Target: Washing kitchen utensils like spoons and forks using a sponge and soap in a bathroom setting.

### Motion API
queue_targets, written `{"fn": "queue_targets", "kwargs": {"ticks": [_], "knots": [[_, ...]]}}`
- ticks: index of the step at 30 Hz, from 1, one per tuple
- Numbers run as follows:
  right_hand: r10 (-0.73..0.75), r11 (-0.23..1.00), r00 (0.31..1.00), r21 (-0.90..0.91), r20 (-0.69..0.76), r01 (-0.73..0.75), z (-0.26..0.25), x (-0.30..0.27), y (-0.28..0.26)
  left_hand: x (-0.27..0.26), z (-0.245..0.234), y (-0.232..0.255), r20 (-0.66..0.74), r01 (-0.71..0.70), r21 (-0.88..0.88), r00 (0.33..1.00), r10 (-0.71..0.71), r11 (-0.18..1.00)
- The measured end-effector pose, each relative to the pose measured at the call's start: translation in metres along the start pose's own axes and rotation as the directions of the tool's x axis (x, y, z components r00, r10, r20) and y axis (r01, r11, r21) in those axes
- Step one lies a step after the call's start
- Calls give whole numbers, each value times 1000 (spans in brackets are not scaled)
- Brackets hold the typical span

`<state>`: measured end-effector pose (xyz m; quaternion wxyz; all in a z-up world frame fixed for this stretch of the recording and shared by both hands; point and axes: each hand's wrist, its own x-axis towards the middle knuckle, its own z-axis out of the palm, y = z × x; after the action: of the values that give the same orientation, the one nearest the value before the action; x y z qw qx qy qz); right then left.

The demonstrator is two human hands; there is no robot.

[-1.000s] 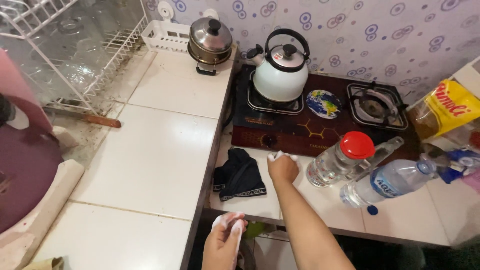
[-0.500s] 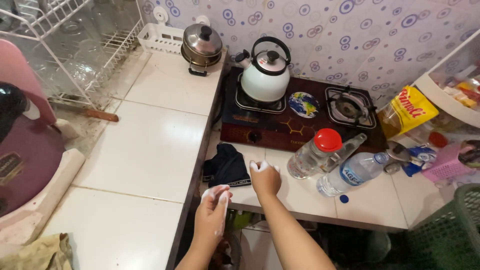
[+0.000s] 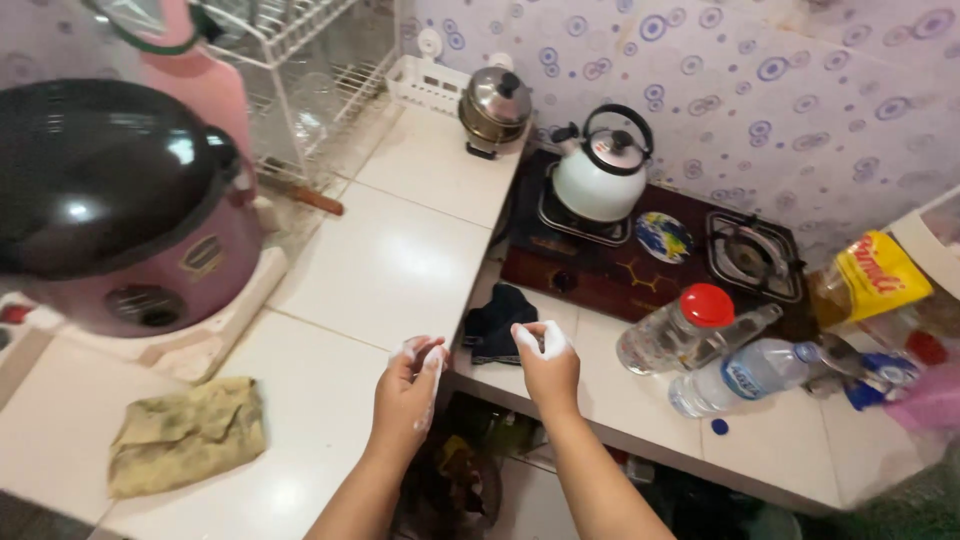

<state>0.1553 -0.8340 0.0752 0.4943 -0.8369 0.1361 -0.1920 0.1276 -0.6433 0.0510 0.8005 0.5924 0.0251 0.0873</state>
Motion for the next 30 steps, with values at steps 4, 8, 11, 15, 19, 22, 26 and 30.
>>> {"fn": "queue_targets", "kwargs": {"ticks": [4, 8, 11, 15, 19, 22, 26, 30], "knots": [[-5, 998, 986, 68, 167, -6, 27, -35, -60, -17, -56, 38, -112, -27, 96, 993, 38, 995], [-84, 982, 954, 185, 287, 31, 70, -80, -107, -32, -134, 55, -155, -97, 132, 981, 117, 987], [-155, 973, 930, 212, 334, 86, 101, -127, -137, -57, -193, 79, -194, -157, 54, 967, 165, 986], [-275, 953, 878, 229, 391, 197, 136, -191, -177, -101, -270, 117, -268, -192, 114, 939, 216, 975], [-322, 936, 828, 284, 459, 206, 175, -257, -206, -144, -342, 146, -338, -196, 113, 914, 224, 974], [-366, 922, 778, 312, 512, 228, 202, -307, -232, -173, -393, 166, -406, -216, 129, 879, 250, 968], [-441, 896, 686, 320, 579, 307, 244, -367, -275, -206, -456, 191, -497, -202, 213, 820, 284, 956], [-465, 885, 603, 369, 648, 285, 290, -414, -300, -229, -505, 204, -584, -202, 135, 775, 242, 970]]}}
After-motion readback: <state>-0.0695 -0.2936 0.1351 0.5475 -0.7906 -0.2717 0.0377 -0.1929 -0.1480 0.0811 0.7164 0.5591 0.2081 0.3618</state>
